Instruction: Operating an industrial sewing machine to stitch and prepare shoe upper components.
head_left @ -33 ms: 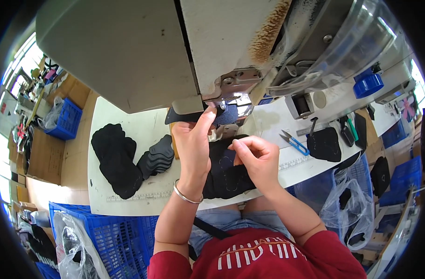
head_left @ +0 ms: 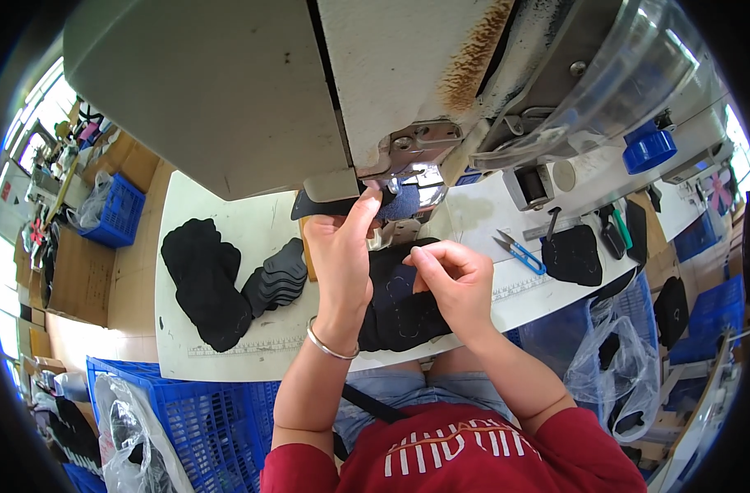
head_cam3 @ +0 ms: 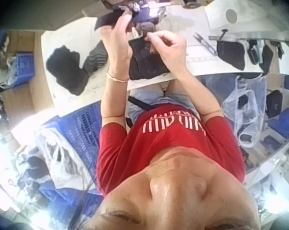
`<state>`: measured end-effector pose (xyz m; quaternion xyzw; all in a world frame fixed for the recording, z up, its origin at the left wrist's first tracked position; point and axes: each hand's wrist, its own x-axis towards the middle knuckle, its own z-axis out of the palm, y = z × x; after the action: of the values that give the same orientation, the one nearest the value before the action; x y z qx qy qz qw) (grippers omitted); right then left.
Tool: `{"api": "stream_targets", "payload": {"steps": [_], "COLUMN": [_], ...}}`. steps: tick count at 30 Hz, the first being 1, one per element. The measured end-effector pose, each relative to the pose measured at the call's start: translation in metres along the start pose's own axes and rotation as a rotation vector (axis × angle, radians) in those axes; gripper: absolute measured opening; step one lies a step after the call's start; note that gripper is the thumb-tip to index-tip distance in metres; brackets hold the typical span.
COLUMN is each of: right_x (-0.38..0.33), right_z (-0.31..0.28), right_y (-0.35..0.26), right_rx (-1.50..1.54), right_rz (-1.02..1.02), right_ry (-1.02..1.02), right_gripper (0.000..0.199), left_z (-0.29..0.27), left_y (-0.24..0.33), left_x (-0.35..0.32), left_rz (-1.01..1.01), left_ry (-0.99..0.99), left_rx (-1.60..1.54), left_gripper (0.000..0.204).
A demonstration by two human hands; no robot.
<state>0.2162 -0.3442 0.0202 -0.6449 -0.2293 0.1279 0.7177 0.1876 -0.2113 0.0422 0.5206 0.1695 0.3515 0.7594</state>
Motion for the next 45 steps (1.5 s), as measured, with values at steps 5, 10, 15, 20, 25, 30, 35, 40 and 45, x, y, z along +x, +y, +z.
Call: {"api": "stream_targets", "payload": {"steps": [5,10,15,20,25,30,35,40,45], "right_x": [-0.003,-0.003,-0.002,0.003,0.009,0.014,0.014,0.013,0.015], "right_z": [0.000,0.004,0.004,0.000,0.005,0.009,-0.004,-0.001,-0.012], "right_y": [-0.004,-0.007,-0.007,-0.005,-0.018,-0.013,-0.015,-0.015,-0.018], "right_rx": [-0.015,-0.019,-0.028,-0.199,-0.378,-0.488,-0.614,-0.568,-0.745], "right_rz": [-0.012,-0.026,-0.034,-0.325,-0.511,-0.634,-0.635,-0.673,-0.730], "right_ry": [0.021,0.006,-0.001,0.079,0.051,0.071,0.057,0.048,0.030], "right_gripper": [0.012,0.012,0.013,0.007,0.019,0.021,0.022,0.024,0.034], "left_z": [0.004,0.005,0.006,0.004,0.010,0.010,-0.041,-0.095,-0.055], "left_y": [0.000,-0.003,-0.006,-0.003,-0.012,-0.008,-0.021,0.014,0.025], "left_x": [-0.001,-0.003,-0.007,-0.002,-0.011,-0.019,-0.003,0.063,0.043], "left_rz": [-0.025,-0.014,0.036,0.003,-0.017,-0.115,0.165,-0.033,-0.285], "left_ry": [0.003,0.027,0.050,0.002,0.134,0.149,0.027,-0.265,-0.333], "left_rx": [-0.046,-0.064,-0.004,-0.068,-0.140,-0.053,-0.209,0.014,0.100], "left_gripper": [0.007,0.008,0.009,0.014,0.017,0.017,0.039,0.042,0.021]}}
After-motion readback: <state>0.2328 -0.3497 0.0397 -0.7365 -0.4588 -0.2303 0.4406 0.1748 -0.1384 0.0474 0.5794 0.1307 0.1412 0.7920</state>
